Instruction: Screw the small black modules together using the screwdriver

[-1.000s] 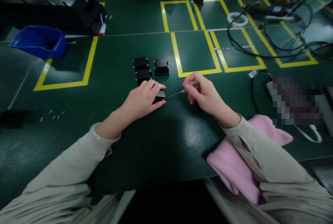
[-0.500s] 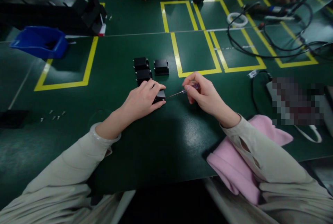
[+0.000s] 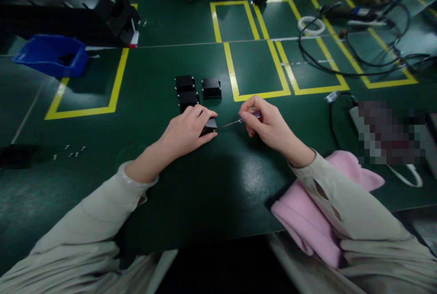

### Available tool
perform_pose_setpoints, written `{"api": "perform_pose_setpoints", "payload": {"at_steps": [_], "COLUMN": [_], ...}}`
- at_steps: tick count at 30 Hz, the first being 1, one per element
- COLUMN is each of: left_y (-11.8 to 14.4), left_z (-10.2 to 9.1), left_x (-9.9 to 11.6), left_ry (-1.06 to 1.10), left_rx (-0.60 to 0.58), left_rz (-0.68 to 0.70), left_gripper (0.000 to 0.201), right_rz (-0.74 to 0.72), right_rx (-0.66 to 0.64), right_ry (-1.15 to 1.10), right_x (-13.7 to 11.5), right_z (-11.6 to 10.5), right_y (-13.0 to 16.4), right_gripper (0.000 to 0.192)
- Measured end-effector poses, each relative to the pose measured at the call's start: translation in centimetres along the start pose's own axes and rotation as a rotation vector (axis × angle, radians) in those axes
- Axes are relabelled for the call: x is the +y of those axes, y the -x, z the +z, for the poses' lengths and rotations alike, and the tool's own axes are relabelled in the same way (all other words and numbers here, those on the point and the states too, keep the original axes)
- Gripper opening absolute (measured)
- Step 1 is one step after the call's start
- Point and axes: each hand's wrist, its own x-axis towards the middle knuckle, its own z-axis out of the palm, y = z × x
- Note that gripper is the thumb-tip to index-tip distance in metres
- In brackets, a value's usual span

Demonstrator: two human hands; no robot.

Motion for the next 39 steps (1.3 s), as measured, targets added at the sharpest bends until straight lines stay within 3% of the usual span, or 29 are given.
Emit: {"api": "perform_pose_setpoints", "payload": {"at_steps": [3, 9, 15, 20, 26, 33, 39], "left_y": [0.0, 0.0, 0.0, 0.1, 0.3, 0.7, 0.9], "left_z": [0.1, 0.1, 0.0, 0.2, 0.7, 2.2, 3.0], "left_x": [-0.1, -0.1, -0.1, -0.2, -0.5, -2.1, -2.5], "left_ry": [0.006, -0.004, 0.003, 0.006, 0.034, 0.156, 0.175], "left_rx": [0.009, 0.009, 0.003, 0.017, 0.042, 0.169, 0.257], "left_rz": [0.001, 0.008, 0.005, 0.019, 0.002, 0.107, 0.159], "left_gripper": [0.046, 0.047, 0.046, 0.049, 0.069, 0.102, 0.115], "right_rz": [0.031, -0.037, 0.018, -0.037, -0.092, -0.173, -0.087], "right_rx": [-0.028, 0.016, -0.013, 0.031, -0.001, -0.050, -0.070], "right_ry": [0.011, -0.011, 0.015, 0.022, 0.099, 0.187, 0.312], "right_x": [0.0, 0.0, -0.1, -0.1, -0.2, -1.0, -1.5], "right_z": [0.0, 0.1, 0.1, 0.2, 0.2, 0.4, 0.6], "right_y": [0.0, 0.1, 0.1, 0.2, 0.3, 0.5, 0.8], "right_gripper": [0.032, 0.016, 0.022, 0.010, 0.007, 0.006, 0.010]}}
